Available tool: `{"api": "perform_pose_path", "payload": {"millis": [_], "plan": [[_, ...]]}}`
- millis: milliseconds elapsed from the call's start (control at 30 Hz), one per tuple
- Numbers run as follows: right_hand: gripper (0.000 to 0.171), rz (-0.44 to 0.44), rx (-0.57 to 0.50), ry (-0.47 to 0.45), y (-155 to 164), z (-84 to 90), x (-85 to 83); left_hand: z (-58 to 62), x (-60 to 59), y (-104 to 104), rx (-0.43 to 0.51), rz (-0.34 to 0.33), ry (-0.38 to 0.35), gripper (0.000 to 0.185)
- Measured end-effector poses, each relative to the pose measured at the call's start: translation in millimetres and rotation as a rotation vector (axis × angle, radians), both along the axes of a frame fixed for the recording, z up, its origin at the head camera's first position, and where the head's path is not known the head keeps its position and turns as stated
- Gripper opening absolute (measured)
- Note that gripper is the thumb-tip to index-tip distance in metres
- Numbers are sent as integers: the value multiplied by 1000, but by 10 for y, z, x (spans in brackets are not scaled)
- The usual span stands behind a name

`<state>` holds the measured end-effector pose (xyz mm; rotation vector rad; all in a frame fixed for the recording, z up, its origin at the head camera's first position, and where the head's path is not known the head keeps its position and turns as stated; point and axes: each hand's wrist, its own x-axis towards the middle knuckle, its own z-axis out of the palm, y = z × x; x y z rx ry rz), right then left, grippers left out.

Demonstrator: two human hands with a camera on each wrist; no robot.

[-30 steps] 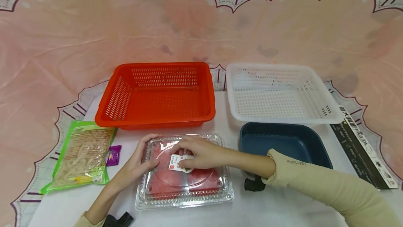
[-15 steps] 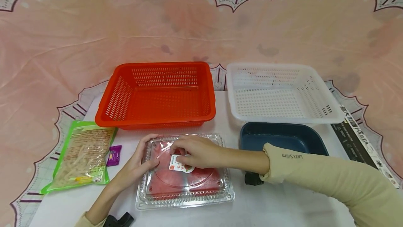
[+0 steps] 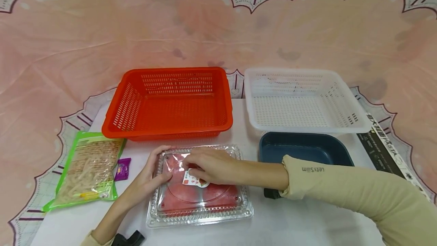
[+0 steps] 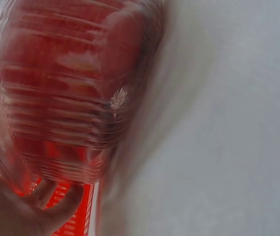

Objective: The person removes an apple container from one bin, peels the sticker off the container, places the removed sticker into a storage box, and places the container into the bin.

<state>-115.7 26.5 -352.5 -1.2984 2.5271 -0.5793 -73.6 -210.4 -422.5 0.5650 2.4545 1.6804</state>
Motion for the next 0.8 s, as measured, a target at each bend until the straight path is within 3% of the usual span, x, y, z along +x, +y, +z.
{"api": "perform_pose_path", "payload": {"millis": [367,800], "plan": [[4,27,16,24,4,-6,-17,-14,-1,3,-3,5,-24,62],[7,29,16,26,-28,-5,-38,-6,-2,3,9,6,-13,62]]}}
